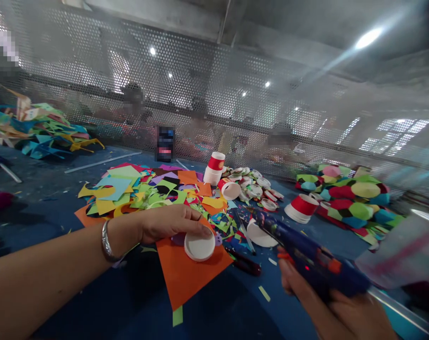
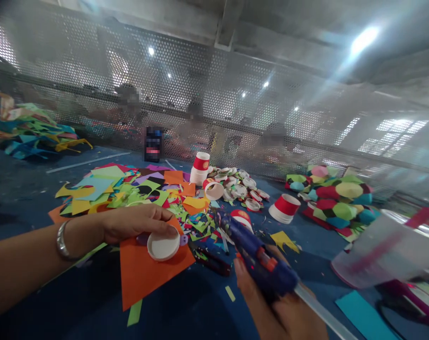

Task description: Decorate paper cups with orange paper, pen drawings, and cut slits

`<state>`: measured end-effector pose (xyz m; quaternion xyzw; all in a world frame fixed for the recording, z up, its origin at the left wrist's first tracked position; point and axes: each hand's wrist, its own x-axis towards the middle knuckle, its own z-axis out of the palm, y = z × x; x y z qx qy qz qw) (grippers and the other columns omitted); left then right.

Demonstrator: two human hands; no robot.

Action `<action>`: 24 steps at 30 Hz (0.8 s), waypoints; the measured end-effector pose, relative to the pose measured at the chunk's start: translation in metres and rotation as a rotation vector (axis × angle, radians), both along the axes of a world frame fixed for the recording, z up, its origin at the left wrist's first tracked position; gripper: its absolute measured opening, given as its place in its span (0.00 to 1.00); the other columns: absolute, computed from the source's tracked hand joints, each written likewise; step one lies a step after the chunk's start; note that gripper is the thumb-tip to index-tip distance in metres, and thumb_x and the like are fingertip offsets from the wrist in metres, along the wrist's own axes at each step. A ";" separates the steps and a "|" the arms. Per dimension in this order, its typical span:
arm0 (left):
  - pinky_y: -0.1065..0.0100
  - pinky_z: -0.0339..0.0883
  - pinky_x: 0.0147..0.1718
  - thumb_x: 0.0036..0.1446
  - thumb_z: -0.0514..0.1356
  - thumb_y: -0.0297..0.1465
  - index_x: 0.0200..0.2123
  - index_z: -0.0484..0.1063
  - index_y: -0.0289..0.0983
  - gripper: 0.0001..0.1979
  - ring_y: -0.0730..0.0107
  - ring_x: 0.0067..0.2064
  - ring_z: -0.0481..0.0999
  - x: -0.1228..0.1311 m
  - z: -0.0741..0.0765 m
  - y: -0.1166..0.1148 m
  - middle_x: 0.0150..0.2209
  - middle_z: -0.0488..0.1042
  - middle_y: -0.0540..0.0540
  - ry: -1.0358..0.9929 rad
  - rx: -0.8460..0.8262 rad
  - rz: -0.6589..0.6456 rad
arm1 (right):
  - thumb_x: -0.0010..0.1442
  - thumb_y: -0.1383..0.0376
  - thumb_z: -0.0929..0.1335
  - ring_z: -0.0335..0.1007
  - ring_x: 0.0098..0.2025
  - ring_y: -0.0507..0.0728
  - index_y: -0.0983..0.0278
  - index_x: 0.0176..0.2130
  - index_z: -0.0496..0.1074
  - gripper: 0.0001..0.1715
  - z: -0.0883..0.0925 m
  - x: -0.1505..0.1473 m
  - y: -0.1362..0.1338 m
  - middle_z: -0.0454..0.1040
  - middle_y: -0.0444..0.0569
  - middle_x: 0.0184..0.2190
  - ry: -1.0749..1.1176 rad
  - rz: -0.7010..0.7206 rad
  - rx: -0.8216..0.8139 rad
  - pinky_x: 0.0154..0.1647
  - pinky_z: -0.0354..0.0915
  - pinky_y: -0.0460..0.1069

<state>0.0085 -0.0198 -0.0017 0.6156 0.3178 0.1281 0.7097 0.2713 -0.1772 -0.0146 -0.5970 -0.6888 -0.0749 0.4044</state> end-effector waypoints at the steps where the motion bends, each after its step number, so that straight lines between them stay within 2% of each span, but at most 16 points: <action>1: 0.74 0.56 0.25 0.47 0.70 0.38 0.28 0.74 0.35 0.13 0.77 0.26 0.67 0.000 -0.001 0.000 0.26 0.73 0.51 -0.010 0.001 0.003 | 0.59 0.56 0.70 0.79 0.23 0.58 0.59 0.25 0.78 0.15 0.004 -0.002 0.005 0.80 0.45 0.22 -0.005 -0.015 -0.038 0.23 0.73 0.45; 3: 0.74 0.57 0.26 0.46 0.70 0.39 0.28 0.73 0.35 0.14 0.77 0.26 0.68 0.000 -0.002 -0.002 0.26 0.72 0.52 -0.038 0.012 -0.003 | 0.63 0.55 0.66 0.78 0.23 0.57 0.61 0.24 0.77 0.21 0.012 -0.009 0.017 0.80 0.46 0.21 0.055 -0.011 -0.127 0.25 0.73 0.46; 5: 0.74 0.56 0.25 0.46 0.71 0.39 0.27 0.73 0.35 0.15 0.79 0.25 0.66 0.000 -0.002 -0.004 0.24 0.70 0.54 -0.055 0.038 -0.023 | 0.64 0.54 0.65 0.77 0.26 0.57 0.62 0.29 0.78 0.20 0.016 -0.019 0.028 0.80 0.46 0.24 0.153 0.019 -0.146 0.27 0.72 0.47; 6: 0.74 0.55 0.25 0.46 0.71 0.40 0.26 0.73 0.35 0.15 0.79 0.25 0.66 0.000 -0.001 -0.005 0.24 0.69 0.54 -0.059 0.053 -0.031 | 0.63 0.54 0.66 0.78 0.28 0.57 0.62 0.28 0.78 0.20 0.017 -0.024 0.034 0.80 0.47 0.25 0.188 0.043 -0.160 0.30 0.72 0.48; 8: 0.74 0.56 0.25 0.46 0.71 0.40 0.27 0.74 0.35 0.15 0.79 0.25 0.66 0.002 0.001 -0.009 0.24 0.70 0.54 -0.055 0.074 -0.038 | 0.62 0.53 0.67 0.77 0.30 0.58 0.63 0.26 0.77 0.21 0.015 -0.032 0.043 0.79 0.48 0.25 0.289 0.031 -0.205 0.31 0.71 0.49; 11: 0.72 0.59 0.28 0.46 0.71 0.41 0.30 0.76 0.35 0.15 0.77 0.27 0.68 0.006 0.003 -0.016 0.26 0.73 0.52 -0.043 0.085 -0.032 | 0.62 0.52 0.68 0.76 0.30 0.57 0.64 0.34 0.79 0.19 0.009 -0.043 0.053 0.79 0.48 0.26 0.468 0.070 -0.266 0.31 0.70 0.50; 16: 0.73 0.59 0.29 0.45 0.71 0.42 0.30 0.77 0.35 0.16 0.75 0.28 0.70 0.015 -0.004 -0.023 0.27 0.75 0.51 -0.088 0.108 0.033 | 0.62 0.53 0.68 0.76 0.36 0.59 0.65 0.36 0.78 0.18 0.006 -0.061 0.057 0.80 0.50 0.31 0.591 0.176 -0.319 0.36 0.71 0.52; 20: 0.72 0.60 0.30 0.46 0.71 0.41 0.32 0.77 0.35 0.16 0.75 0.30 0.70 0.018 -0.012 -0.022 0.29 0.76 0.51 -0.119 0.140 0.074 | 0.61 0.55 0.69 0.74 0.50 0.64 0.63 0.45 0.77 0.17 0.009 -0.069 0.055 0.80 0.52 0.42 0.692 0.311 -0.346 0.47 0.72 0.57; 22: 0.72 0.59 0.30 0.46 0.71 0.42 0.32 0.77 0.35 0.17 0.74 0.29 0.70 0.019 -0.015 -0.022 0.29 0.76 0.50 -0.108 0.156 0.089 | 0.61 0.54 0.70 0.74 0.52 0.65 0.63 0.46 0.77 0.18 0.008 -0.069 0.055 0.80 0.52 0.45 0.737 0.346 -0.398 0.50 0.71 0.58; 24: 0.71 0.59 0.30 0.45 0.71 0.43 0.32 0.77 0.34 0.18 0.73 0.29 0.70 0.020 -0.017 -0.023 0.29 0.76 0.49 -0.091 0.156 0.115 | 0.59 0.54 0.71 0.74 0.51 0.64 0.63 0.46 0.77 0.19 0.006 -0.069 0.056 0.80 0.52 0.46 0.788 0.322 -0.440 0.51 0.70 0.59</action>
